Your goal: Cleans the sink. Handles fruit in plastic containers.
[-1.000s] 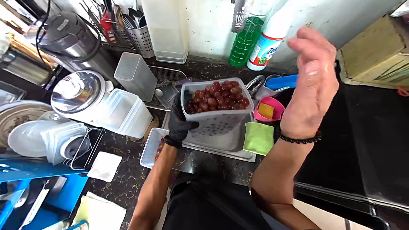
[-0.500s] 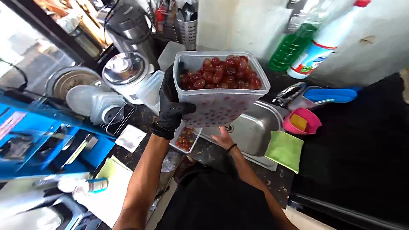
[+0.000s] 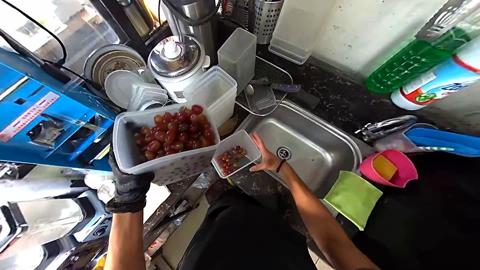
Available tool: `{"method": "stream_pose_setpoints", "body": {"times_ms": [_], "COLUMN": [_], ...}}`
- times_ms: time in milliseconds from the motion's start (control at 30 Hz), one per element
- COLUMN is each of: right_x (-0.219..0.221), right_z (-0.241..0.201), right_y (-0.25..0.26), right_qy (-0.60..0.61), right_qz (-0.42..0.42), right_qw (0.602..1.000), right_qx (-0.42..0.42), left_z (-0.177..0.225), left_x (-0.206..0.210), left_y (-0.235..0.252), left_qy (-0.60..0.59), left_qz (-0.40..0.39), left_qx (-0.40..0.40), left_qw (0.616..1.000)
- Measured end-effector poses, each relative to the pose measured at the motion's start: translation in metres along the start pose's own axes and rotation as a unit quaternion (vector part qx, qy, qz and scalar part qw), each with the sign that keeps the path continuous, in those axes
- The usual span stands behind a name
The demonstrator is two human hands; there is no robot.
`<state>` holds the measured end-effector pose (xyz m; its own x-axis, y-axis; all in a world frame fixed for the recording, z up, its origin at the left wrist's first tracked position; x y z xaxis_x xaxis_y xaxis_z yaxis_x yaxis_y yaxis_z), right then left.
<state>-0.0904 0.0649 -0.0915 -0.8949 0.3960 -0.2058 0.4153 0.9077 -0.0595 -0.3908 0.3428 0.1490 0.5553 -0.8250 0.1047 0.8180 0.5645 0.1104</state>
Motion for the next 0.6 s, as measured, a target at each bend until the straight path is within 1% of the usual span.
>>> {"method": "stream_pose_setpoints", "body": {"times_ms": [100, 133, 167, 200, 233, 267, 333, 433, 500, 567, 600], "right_x": [-0.004, -0.003, 0.000, 0.004, 0.006, 0.005, -0.002, -0.021, -0.034, -0.042, -0.043], "right_z": [0.006, 0.006, 0.003, -0.002, -0.009, -0.020, -0.047, -0.094, -0.122, -0.138, -0.142], "right_y": [0.026, 0.032, 0.037, 0.038, 0.036, 0.033, 0.022, 0.003, -0.011, -0.027, -0.033], "right_qy": [0.062, 0.077, 0.079, 0.074, 0.062, 0.050, 0.002, -0.134, -0.235, -0.309, -0.330], "right_qz": [-0.082, -0.095, -0.097, -0.084, -0.070, -0.051, -0.007, 0.033, 0.026, 0.022, 0.027], "right_qw": [0.994, 0.991, 0.990, 0.992, 0.994, 0.997, 0.999, 0.988, 0.969, 0.947, 0.940], "right_qx": [-0.041, -0.056, -0.059, -0.053, -0.048, -0.041, -0.036, -0.063, -0.077, -0.089, -0.086], "left_z": [-0.033, -0.044, -0.043, -0.033, -0.025, -0.022, -0.025, -0.040, -0.061, -0.051, -0.043], "left_x": [-0.011, -0.021, -0.019, -0.007, 0.003, 0.010, 0.020, 0.022, 0.019, 0.033, 0.045], "left_y": [-0.011, -0.017, -0.021, -0.023, -0.024, -0.023, -0.018, -0.007, 0.001, 0.007, 0.011], "left_qy": [0.028, 0.061, 0.079, 0.070, 0.060, 0.048, 0.044, 0.095, 0.093, 0.152, 0.188], "left_qz": [0.050, 0.035, 0.055, 0.094, 0.097, 0.088, 0.051, -0.042, -0.079, -0.096, -0.088], "left_qx": [0.062, 0.087, 0.074, 0.041, 0.015, 0.013, 0.040, 0.090, 0.109, 0.033, -0.009], "left_qw": [0.996, 0.994, 0.993, 0.992, 0.993, 0.995, 0.997, 0.990, 0.986, 0.983, 0.978]}}
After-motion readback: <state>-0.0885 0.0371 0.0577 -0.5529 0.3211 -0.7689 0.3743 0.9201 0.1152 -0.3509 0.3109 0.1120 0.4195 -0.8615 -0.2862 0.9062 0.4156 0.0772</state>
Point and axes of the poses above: each hand's wrist, its own y-axis towards the middle knuckle, its own x-axis out of the palm, z = x × y, the point moved 1 cm from there along y, towards the middle knuckle
